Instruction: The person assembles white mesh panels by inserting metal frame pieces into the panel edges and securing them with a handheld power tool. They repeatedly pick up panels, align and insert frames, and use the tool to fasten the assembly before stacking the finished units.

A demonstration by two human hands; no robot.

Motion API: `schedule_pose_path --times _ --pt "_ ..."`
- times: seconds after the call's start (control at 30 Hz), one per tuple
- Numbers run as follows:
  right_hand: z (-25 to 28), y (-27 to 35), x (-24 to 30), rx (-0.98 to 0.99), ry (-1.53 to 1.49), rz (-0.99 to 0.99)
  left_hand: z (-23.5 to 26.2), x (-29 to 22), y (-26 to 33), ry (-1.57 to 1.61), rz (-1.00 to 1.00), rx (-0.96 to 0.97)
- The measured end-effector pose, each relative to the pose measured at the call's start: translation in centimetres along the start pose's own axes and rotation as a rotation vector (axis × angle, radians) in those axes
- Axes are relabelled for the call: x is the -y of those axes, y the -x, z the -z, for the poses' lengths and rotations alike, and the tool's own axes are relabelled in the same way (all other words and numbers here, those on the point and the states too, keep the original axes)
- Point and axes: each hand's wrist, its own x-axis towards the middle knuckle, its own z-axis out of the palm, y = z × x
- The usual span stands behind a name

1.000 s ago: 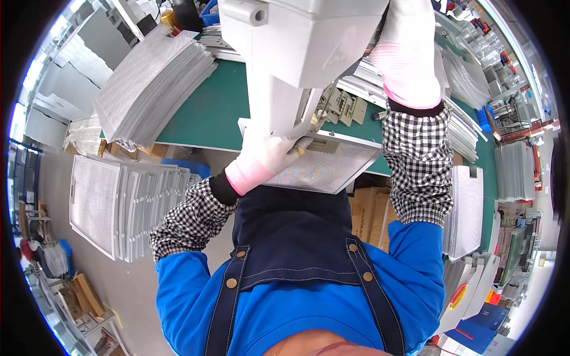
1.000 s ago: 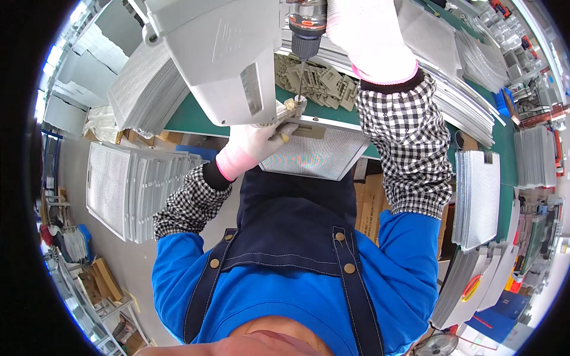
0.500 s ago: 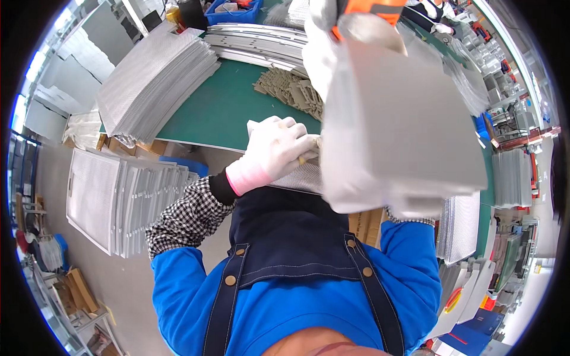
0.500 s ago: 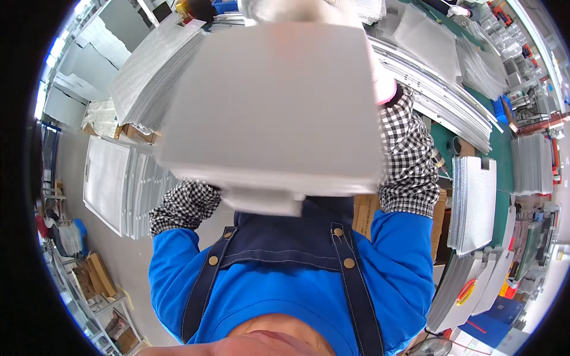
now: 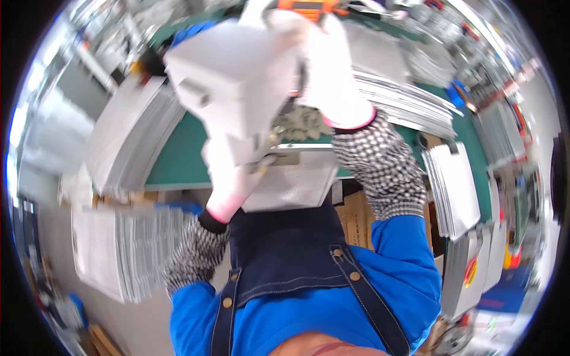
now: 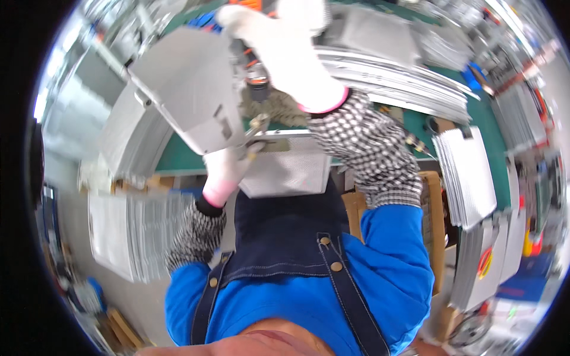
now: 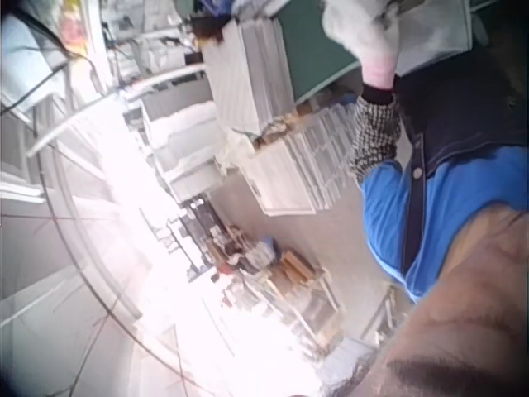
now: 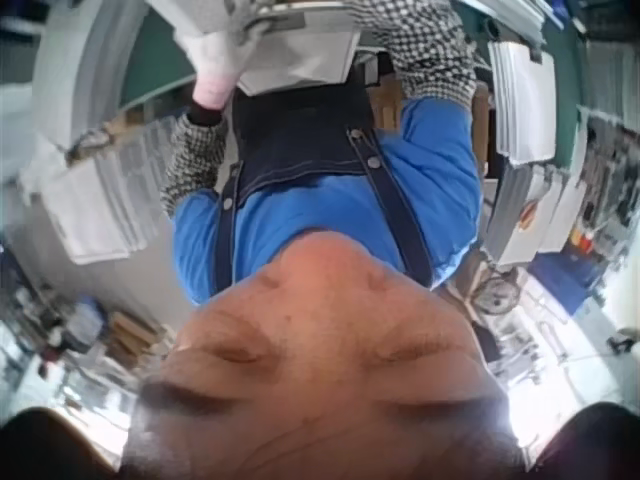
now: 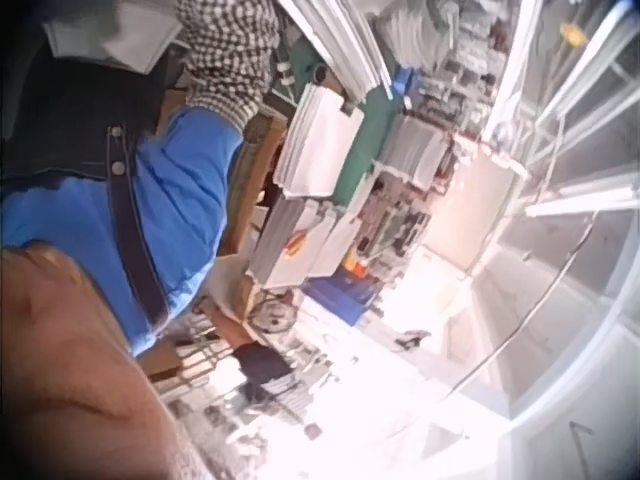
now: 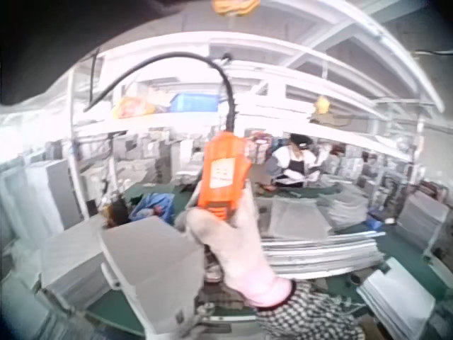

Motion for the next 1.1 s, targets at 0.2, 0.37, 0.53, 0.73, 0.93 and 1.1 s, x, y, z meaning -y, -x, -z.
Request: schedule_pose_path --times 0.2,0.37,0.53,0.73,0.93,1.1 --pt "6.7 -3.9 0.7 0.056 0.180 -0.023 -4.7 4.6 6.8 0.707 0.680 -0.126" --pt "20.2 -3.2 -3.2 0.042 1.054 0.322 -4.4 5.7 9.7 0.468 0.659 -0.271" --pt "36.4 -0.9 -4.4 -0.425 1.637 -0.419 10.6 12.8 10.7 -0.076 0.774 -0.738" --pt "57.0 7.3 -5.9 -0.030 2.388 -0.798 34.1 18.2 17.3 -0.157 0.958 -0.972" --pt "62.4 4.9 -3.0 0.006 2.371 -0.507 45.8 24.8 33.8 -1.674 0.888 0.316" --pt "58.6 1.2 -0.4 -0.529 1.409 -0.615 43.1 26.2 42.5 -1.622 1.257 0.412"
